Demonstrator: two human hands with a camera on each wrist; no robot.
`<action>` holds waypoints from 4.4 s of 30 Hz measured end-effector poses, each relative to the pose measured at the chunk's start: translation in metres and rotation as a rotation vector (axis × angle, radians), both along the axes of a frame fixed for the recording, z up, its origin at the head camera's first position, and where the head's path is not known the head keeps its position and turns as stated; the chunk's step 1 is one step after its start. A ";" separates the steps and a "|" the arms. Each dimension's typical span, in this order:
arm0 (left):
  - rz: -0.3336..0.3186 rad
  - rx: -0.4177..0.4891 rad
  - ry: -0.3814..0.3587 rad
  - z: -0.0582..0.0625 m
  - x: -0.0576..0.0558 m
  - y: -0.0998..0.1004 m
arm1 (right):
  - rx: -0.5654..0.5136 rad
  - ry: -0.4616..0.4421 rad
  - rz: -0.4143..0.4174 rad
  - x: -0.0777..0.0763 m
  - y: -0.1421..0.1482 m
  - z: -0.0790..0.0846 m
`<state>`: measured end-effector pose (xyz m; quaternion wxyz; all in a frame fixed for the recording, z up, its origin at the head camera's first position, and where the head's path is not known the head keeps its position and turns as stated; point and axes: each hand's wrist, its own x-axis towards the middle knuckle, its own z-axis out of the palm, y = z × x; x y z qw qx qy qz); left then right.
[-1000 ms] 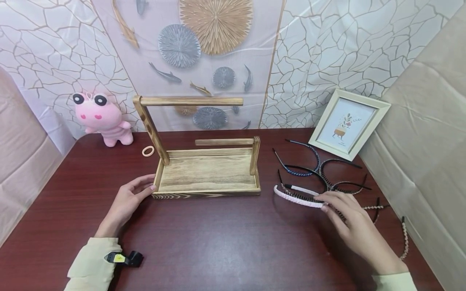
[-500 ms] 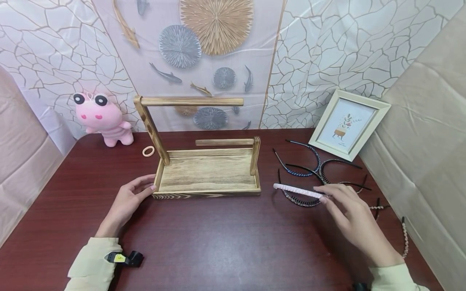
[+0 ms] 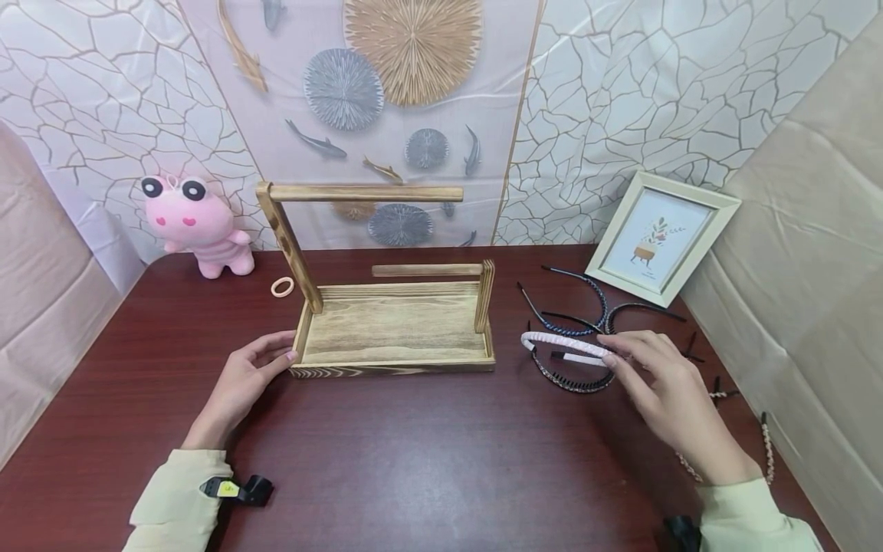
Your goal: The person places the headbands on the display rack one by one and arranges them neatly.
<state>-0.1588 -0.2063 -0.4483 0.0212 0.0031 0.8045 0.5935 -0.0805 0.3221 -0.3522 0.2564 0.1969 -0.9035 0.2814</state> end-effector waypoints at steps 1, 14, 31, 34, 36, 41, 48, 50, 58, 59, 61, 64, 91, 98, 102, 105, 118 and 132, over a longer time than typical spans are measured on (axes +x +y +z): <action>0.000 0.000 0.000 0.000 0.000 0.000 | -0.004 0.001 0.001 -0.001 0.000 0.001; -0.001 0.003 -0.007 0.001 0.001 0.000 | -0.049 -0.113 -0.054 -0.014 -0.002 0.013; 0.004 -0.006 -0.013 0.001 0.000 -0.001 | -0.289 -0.437 -0.132 -0.033 -0.015 0.039; 0.008 -0.010 -0.010 0.001 0.000 -0.001 | -0.345 -0.461 -0.073 -0.036 -0.019 0.044; 0.008 -0.009 -0.008 0.000 0.000 -0.001 | -0.362 -0.467 -0.043 -0.038 -0.023 0.048; 0.005 -0.005 -0.002 0.001 0.000 0.000 | -0.361 -0.443 -0.063 -0.044 -0.035 0.059; 0.007 -0.027 -0.001 0.001 0.001 -0.001 | -0.397 -0.383 -0.043 -0.063 -0.048 0.068; 0.008 -0.030 0.003 0.000 0.000 -0.001 | -0.422 -0.384 -0.035 -0.070 -0.051 0.071; 0.013 -0.031 0.021 -0.001 -0.001 -0.001 | -0.644 -0.343 0.070 -0.097 -0.066 0.079; 0.014 -0.032 0.021 -0.001 -0.001 -0.001 | -0.691 -0.336 0.095 -0.100 -0.068 0.079; 0.014 -0.034 0.018 -0.001 -0.001 -0.001 | -0.778 -0.317 0.138 -0.107 -0.072 0.078; 0.016 -0.029 0.020 0.000 -0.001 -0.001 | -0.847 -0.291 0.161 -0.115 -0.081 0.078; 0.013 -0.014 0.018 -0.002 -0.003 0.000 | -0.810 -0.301 0.264 -0.148 -0.157 0.081; 0.020 -0.014 0.002 -0.001 -0.001 -0.001 | -0.864 -0.335 0.340 -0.155 -0.182 0.077; 0.018 -0.011 -0.007 0.001 0.001 -0.002 | -0.863 -0.371 0.364 -0.159 -0.198 0.075; 0.018 -0.004 -0.012 0.002 0.001 -0.002 | -0.859 -0.401 0.365 -0.161 -0.212 0.074; 0.020 0.000 -0.004 -0.001 0.000 -0.002 | -0.844 -0.423 0.403 -0.162 -0.270 0.071; 0.026 -0.007 -0.008 -0.002 0.000 -0.002 | -0.890 -0.408 0.441 -0.161 -0.319 0.066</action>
